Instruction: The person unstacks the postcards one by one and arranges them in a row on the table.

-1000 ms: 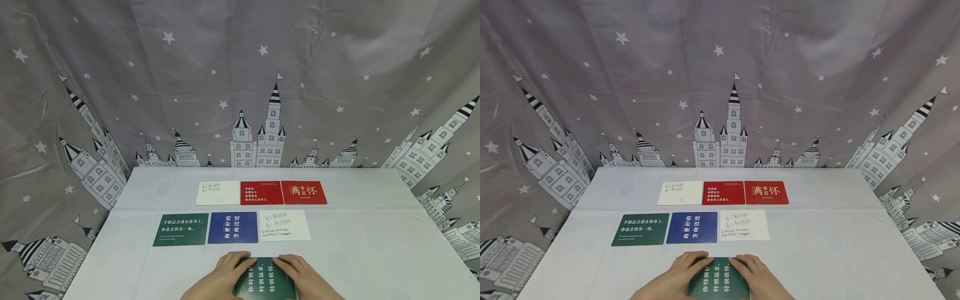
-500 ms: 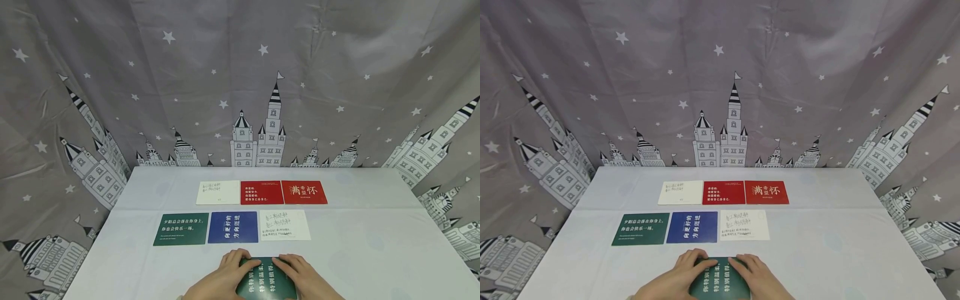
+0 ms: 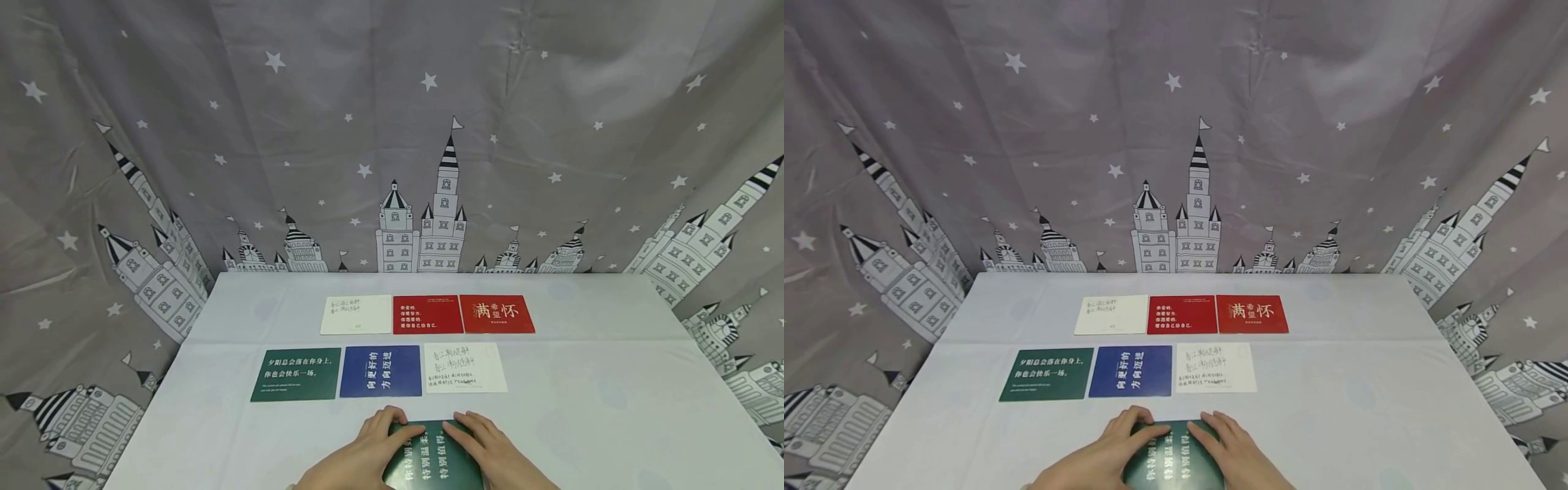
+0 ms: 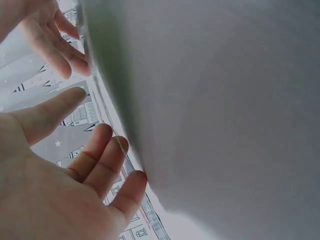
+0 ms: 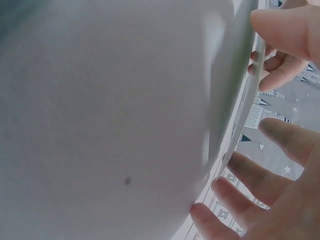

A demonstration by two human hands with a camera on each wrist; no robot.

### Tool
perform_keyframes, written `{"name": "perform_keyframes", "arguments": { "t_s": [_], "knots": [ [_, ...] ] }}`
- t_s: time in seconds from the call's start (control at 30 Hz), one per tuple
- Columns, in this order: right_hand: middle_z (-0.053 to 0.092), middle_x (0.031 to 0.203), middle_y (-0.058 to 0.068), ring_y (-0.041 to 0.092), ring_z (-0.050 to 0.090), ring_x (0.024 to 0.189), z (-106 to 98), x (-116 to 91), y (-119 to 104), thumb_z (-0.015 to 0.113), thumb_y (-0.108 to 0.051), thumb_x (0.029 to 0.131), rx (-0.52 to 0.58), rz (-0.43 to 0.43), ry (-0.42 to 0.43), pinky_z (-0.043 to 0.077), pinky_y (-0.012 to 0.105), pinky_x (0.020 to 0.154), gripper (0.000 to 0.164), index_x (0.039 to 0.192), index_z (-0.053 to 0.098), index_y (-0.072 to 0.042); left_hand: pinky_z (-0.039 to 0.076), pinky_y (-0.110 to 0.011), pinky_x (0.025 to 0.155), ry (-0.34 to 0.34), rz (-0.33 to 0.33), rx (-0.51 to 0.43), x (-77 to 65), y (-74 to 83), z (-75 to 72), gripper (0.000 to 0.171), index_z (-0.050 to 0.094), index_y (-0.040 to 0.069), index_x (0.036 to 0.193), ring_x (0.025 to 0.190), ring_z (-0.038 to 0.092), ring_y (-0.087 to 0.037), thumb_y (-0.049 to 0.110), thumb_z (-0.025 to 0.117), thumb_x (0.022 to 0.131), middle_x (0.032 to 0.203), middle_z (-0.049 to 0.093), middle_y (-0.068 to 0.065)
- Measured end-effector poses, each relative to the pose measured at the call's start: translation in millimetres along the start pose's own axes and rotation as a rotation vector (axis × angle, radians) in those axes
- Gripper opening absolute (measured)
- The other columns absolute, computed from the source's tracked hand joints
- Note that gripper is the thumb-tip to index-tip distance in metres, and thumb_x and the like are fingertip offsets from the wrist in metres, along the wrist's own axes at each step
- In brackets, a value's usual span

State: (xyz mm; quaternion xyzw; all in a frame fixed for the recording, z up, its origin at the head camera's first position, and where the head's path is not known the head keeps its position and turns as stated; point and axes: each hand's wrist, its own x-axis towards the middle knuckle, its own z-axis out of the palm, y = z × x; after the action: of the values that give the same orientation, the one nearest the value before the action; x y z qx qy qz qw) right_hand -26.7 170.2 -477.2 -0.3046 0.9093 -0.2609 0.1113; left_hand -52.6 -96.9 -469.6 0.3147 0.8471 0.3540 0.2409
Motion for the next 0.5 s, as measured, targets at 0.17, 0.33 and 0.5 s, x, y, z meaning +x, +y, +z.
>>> {"name": "perform_keyframes", "arguments": {
  "t_s": [0.17,0.33,0.5],
  "knots": [
    [0.038,0.142,0.012,0.038,0.039,0.124,1.1,0.7,0.0,0.065,-0.071,0.067,0.007,-0.003,-0.005,0.053,0.046,0.085,0.099,0.147,0.037,-0.021,0.051,-0.025,0.078,-0.005,-0.001,-0.006,-1.9,0.7,-1.0,0.094,0.042,0.025,0.144,0.108,0.035,-0.016,0.062,0.077,0.065,0.123,0.032,0.005],
    [0.038,0.14,0.012,0.036,0.039,0.122,-0.6,0.4,0.1,0.066,-0.071,0.067,0.038,-0.008,-0.014,0.054,0.037,0.083,0.099,0.147,0.037,-0.021,0.051,-0.027,0.082,-0.012,-0.019,0.009,-2.3,4.1,-1.6,0.096,0.039,0.029,0.145,0.113,0.036,-0.018,0.066,0.074,0.064,0.132,0.033,0.004],
    [0.037,0.142,0.013,0.037,0.039,0.125,-4.6,0.7,0.6,0.064,-0.073,0.067,0.021,0.012,-0.019,0.053,0.043,0.084,0.1,0.147,0.038,-0.018,0.051,-0.031,0.086,-0.009,-0.01,0.057,-2.3,7.3,-3.4,0.097,0.037,0.027,0.147,0.117,0.035,-0.019,0.068,0.072,0.066,0.136,0.033,0.003]
  ]
}}
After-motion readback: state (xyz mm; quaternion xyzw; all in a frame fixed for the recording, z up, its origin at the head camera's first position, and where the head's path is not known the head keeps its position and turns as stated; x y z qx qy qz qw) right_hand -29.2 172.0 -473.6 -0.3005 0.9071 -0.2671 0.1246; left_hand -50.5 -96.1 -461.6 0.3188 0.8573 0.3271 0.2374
